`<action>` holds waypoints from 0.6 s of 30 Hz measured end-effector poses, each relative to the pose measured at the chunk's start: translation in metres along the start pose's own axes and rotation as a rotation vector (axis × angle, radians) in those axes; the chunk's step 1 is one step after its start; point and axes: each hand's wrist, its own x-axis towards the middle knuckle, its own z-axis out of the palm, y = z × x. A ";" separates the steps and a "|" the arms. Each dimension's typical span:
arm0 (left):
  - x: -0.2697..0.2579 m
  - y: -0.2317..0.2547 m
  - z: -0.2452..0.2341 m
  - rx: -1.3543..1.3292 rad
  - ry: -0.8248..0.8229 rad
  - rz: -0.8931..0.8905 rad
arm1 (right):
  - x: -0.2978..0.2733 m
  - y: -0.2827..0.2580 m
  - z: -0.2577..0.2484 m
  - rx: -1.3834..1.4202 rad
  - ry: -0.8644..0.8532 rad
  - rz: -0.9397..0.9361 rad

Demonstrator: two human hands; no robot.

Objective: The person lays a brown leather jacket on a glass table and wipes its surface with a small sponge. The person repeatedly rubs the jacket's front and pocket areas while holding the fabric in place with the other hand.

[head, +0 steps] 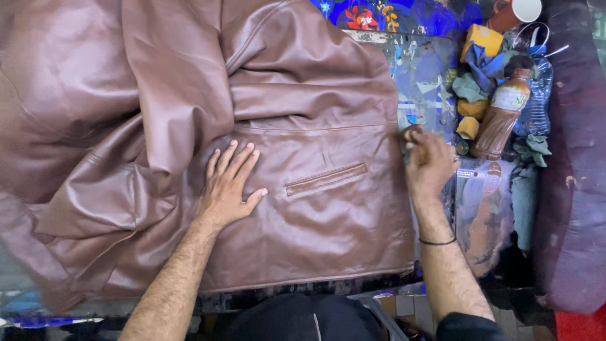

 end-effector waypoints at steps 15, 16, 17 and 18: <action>-0.001 -0.001 0.003 0.018 0.005 -0.001 | -0.017 -0.045 -0.002 -0.088 -0.145 -0.186; -0.003 -0.001 0.003 0.022 0.000 -0.005 | -0.019 -0.044 -0.001 -0.115 -0.116 -0.063; -0.006 0.000 0.003 0.025 -0.005 -0.008 | -0.022 -0.042 -0.001 -0.069 -0.106 -0.077; -0.004 -0.001 0.003 0.028 -0.009 -0.002 | -0.022 -0.039 -0.003 -0.030 -0.088 -0.086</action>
